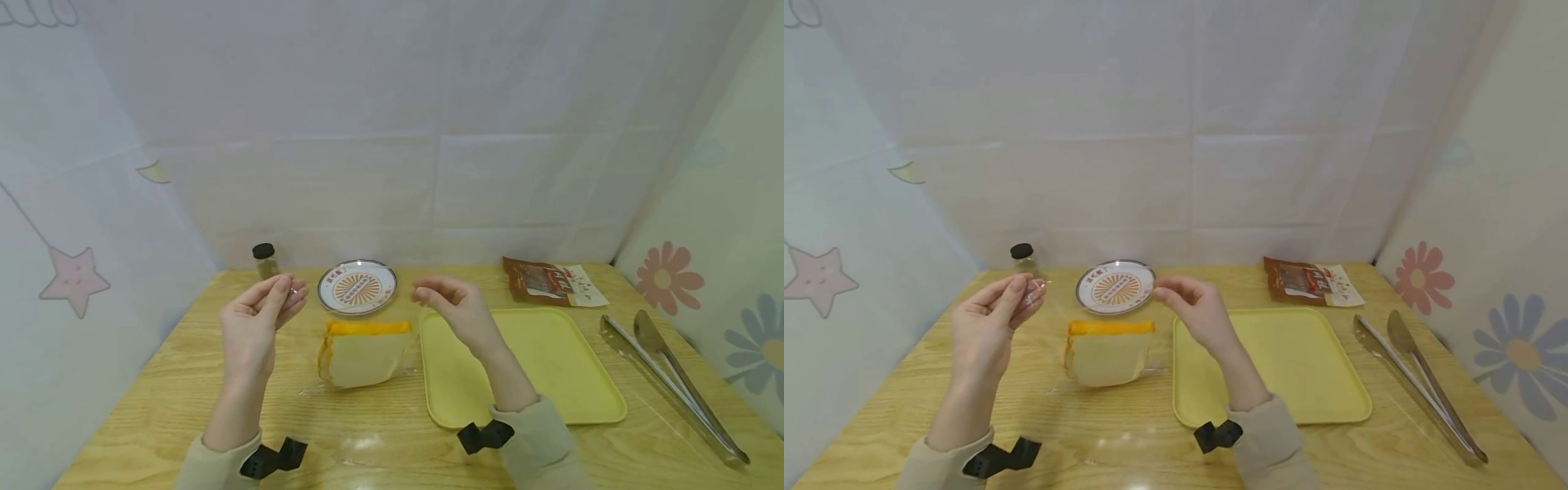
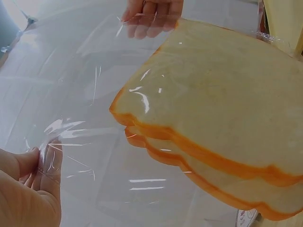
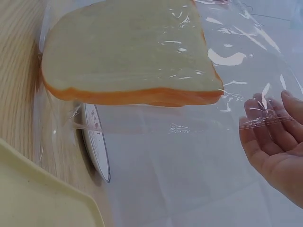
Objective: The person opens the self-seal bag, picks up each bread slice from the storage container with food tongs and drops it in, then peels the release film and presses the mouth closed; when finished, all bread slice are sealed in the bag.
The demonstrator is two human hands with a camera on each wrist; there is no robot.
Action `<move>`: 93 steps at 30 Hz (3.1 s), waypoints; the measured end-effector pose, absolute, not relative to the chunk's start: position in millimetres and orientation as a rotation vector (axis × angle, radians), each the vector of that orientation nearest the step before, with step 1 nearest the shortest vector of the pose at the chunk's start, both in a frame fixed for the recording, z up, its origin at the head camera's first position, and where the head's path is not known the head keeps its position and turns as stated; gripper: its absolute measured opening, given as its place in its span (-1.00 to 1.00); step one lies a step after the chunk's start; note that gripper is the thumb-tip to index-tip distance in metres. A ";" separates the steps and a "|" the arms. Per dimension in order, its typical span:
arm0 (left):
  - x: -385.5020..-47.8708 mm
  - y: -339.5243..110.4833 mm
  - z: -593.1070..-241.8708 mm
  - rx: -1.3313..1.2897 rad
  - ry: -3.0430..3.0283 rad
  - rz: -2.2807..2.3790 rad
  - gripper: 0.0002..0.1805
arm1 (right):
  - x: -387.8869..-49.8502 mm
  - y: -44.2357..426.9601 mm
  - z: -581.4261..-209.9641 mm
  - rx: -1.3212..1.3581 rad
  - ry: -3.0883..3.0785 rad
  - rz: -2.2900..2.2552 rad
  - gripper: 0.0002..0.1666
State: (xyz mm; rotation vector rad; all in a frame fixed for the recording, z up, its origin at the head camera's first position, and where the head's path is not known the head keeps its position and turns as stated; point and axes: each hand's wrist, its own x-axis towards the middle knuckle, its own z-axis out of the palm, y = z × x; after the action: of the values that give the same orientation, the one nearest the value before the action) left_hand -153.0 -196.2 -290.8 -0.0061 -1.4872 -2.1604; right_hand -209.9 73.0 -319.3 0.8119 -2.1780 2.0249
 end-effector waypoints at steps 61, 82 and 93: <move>-160.6 -228.3 -300.0 -0.988 -1.634 -1.682 -0.75 | -216.7 94.0 -313.2 1.206 -1.891 2.128 -0.66; -158.1 -233.4 -301.8 -1.088 -1.664 -1.642 -0.67 | -214.8 100.1 -311.3 1.129 -1.991 2.093 -0.70; -156.6 -234.5 -302.8 -1.069 -1.703 -1.612 -0.61 | -215.3 99.7 -311.7 1.286 -1.844 2.055 -0.78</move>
State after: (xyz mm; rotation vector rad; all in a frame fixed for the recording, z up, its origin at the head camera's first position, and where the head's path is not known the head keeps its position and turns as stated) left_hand -156.6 -234.5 -302.8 -1.0692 -1.7033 -1.6123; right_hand -215.3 99.7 -311.7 1.2862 -1.8436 2.0551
